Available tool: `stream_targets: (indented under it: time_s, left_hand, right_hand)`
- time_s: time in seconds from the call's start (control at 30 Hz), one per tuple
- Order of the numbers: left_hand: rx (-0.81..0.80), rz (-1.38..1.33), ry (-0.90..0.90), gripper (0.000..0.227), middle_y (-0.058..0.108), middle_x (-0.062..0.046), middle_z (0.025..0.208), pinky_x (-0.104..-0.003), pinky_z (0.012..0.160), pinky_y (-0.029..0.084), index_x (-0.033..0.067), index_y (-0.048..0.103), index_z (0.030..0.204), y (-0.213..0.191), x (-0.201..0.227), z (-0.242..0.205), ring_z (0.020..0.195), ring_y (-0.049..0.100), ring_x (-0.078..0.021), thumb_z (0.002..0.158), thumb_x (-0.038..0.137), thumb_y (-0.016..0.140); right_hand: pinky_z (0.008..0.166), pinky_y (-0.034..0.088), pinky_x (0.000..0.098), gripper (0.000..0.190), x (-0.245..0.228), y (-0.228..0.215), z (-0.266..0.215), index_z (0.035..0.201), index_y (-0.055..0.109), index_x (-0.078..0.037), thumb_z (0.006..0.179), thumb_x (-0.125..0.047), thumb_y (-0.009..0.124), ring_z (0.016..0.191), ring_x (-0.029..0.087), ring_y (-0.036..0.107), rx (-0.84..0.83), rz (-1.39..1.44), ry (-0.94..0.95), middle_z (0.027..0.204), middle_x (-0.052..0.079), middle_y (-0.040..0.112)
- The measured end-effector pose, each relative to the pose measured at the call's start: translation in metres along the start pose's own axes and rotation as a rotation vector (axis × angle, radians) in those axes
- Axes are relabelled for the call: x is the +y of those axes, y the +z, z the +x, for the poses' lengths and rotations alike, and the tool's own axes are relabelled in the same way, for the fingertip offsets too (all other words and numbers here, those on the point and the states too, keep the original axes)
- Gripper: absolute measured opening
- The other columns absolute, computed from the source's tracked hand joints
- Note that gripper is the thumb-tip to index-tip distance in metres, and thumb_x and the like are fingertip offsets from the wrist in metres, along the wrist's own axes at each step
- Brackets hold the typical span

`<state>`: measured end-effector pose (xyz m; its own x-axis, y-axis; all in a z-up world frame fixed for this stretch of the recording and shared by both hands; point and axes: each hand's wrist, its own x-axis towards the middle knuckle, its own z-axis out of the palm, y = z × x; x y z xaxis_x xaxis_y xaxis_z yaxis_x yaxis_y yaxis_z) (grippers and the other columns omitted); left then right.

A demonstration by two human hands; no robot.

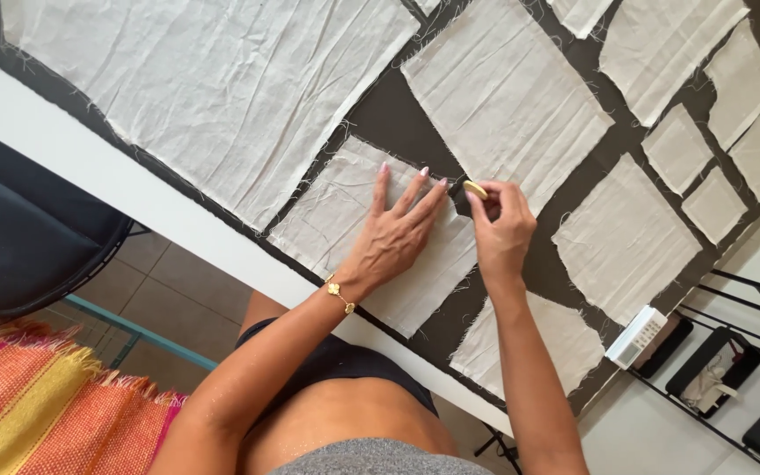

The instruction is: The person marks the edges of several white fabric pieces laid out on a dark surface using a small yellow tool. The person systematically traces the perimeter of each piece, moving from one to the next across the table.

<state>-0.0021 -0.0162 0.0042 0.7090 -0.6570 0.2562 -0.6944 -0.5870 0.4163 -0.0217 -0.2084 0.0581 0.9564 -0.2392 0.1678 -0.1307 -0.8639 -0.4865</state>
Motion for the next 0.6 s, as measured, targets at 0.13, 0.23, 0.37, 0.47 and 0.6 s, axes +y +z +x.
stream_targets:
  time_s: [0.13,0.23,0.37,0.47,0.6]
  left_hand:
    - [-0.019,-0.01,-0.001,0.06,0.048,-0.01,0.17,-0.081,0.128,0.014,0.0087,0.055,0.16,-0.006,-0.001,0.002,0.161,0.038,-0.0348,0.1,0.017,0.056]
    - [-0.032,0.005,-0.01,0.061,0.047,-0.009,0.17,-0.082,0.128,0.014,0.0102,0.054,0.161,-0.005,0.0,0.002,0.162,0.037,-0.0341,0.1,0.017,0.056]
    - [-0.045,-0.008,-0.009,0.059,0.047,-0.009,0.171,-0.083,0.127,0.014,0.0097,0.054,0.161,-0.005,0.0,0.002,0.162,0.037,-0.0344,0.102,0.017,0.054]
    - [-0.034,-0.001,-0.002,0.059,0.048,-0.01,0.17,-0.083,0.127,0.014,0.0094,0.053,0.161,-0.003,-0.004,0.003,0.162,0.037,-0.0349,0.103,0.018,0.053]
    - [-0.027,0.006,0.007,0.059,0.048,-0.01,0.17,-0.083,0.127,0.015,0.0094,0.055,0.161,-0.002,-0.002,0.001,0.162,0.037,-0.0355,0.102,0.018,0.054]
  right_hand:
    - [0.061,0.062,0.0328,0.018,-0.004,0.009,0.004,0.109,0.075,-0.007,0.099,-0.01,0.089,0.084,0.026,0.075,-0.003,0.025,0.004,0.095,0.008,0.073]
    - [0.059,0.061,0.0341,0.016,-0.001,0.012,0.004,0.107,0.074,-0.004,0.099,-0.006,0.088,0.082,0.028,0.075,-0.027,0.038,-0.017,0.096,0.008,0.072]
    - [0.06,0.061,0.0356,0.016,0.007,0.004,-0.003,0.107,0.074,-0.005,0.099,-0.006,0.088,0.085,0.029,0.075,-0.048,0.016,-0.029,0.096,0.008,0.071]
    - [0.063,0.061,0.0365,0.016,0.002,0.004,0.002,0.108,0.073,-0.006,0.1,-0.007,0.087,0.088,0.03,0.075,-0.047,0.013,-0.046,0.097,0.008,0.07]
    - [0.066,0.062,0.0363,0.016,0.005,0.013,0.0,0.106,0.073,-0.005,0.099,-0.006,0.087,0.089,0.03,0.075,-0.046,0.031,-0.054,0.098,0.007,0.071]
